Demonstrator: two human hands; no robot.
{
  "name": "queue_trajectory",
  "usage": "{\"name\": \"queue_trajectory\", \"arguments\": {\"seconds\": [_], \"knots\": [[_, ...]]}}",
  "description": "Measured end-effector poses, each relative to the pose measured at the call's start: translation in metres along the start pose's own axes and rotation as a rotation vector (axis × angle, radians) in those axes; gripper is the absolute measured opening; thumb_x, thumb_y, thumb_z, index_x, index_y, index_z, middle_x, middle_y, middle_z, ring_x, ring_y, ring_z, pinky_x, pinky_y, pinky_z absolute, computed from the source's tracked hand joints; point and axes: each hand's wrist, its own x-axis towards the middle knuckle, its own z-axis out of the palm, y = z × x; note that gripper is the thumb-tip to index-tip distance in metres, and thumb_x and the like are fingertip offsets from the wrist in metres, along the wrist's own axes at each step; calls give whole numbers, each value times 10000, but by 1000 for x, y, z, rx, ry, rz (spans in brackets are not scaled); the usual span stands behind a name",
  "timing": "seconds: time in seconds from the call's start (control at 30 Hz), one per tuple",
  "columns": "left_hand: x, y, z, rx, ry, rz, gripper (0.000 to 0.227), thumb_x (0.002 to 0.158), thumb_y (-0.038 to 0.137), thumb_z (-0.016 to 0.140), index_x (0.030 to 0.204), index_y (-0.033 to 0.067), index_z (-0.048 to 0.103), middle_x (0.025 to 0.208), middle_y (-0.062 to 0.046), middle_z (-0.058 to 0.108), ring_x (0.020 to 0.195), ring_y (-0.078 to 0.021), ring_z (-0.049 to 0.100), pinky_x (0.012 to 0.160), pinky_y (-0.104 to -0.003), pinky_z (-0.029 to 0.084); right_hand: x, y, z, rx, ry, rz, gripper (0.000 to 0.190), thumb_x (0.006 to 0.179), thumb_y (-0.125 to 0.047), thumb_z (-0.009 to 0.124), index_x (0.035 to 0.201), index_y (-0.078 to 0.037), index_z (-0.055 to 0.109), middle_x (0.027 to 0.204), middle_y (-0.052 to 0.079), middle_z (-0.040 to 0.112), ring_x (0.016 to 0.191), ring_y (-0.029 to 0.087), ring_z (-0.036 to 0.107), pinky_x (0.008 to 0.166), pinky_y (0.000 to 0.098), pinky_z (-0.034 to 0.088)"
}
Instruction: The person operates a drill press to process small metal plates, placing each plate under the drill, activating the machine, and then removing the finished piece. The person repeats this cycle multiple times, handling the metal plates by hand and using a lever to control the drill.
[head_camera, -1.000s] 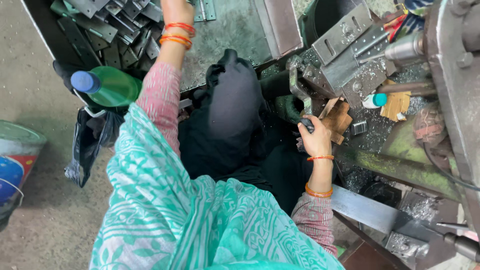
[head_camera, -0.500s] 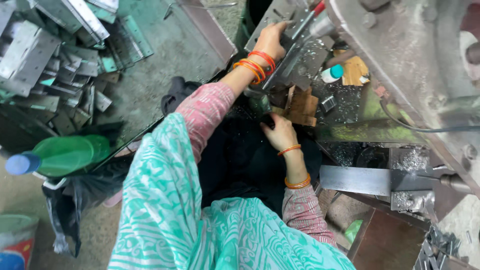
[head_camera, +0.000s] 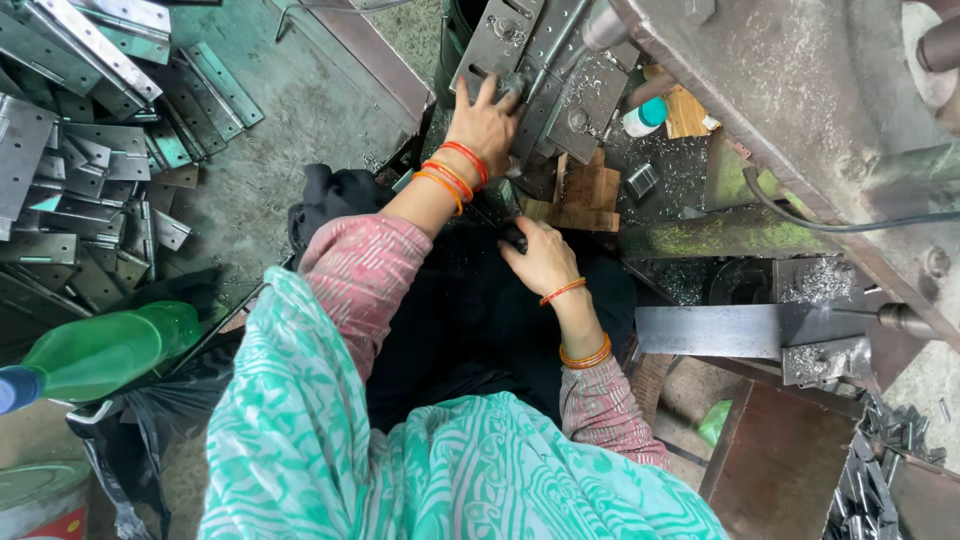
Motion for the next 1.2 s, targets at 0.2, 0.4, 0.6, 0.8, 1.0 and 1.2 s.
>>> {"name": "queue_trajectory", "arguments": {"seconds": [0.2,0.4,0.6,0.8,1.0,1.2], "knots": [[22,-3,18,32,3,57,451,876,397,668,1244,141,723,1560,17,443,1537,-349,176,1122,-805,87,3,5,8,-45,7,6,410,857,-361,716,1189,-122,691,1070,191,706,1024,411,676,844,502,548],[44,-12,34,6,30,66,395,878,248,627,1246,141,723,1554,15,449,1522,-358,200,1101,-804,110,-1,33,51,-64,95,0,494,840,-315,737,1279,-118,626,1137,181,678,1021,423,671,816,509,556],[37,-13,22,75,66,93,383,899,309,624,1236,165,736,1516,0,511,1484,-369,268,1106,-797,128,-27,36,123,93,135,74,505,824,-250,733,1319,-205,641,1188,156,632,1011,409,684,829,495,568],[27,-4,18,183,120,44,324,924,287,602,1191,196,762,1433,-11,582,1392,-378,368,1082,-812,158,-7,54,75,73,163,-124,533,844,-277,770,1326,-114,610,1233,204,653,1107,418,661,909,475,557],[49,2,22,160,185,-38,302,959,252,565,1157,174,780,1368,-25,621,1412,-391,360,1081,-795,175,1,46,51,-18,154,-61,472,875,-302,751,1291,-117,624,1235,186,684,1109,413,673,896,484,557],[51,0,29,160,232,-26,294,964,250,567,1128,154,792,1366,-48,629,1415,-403,362,1088,-774,196,-26,40,126,99,114,95,497,838,-255,735,1316,-270,600,1201,146,640,993,402,687,819,497,563]]}}
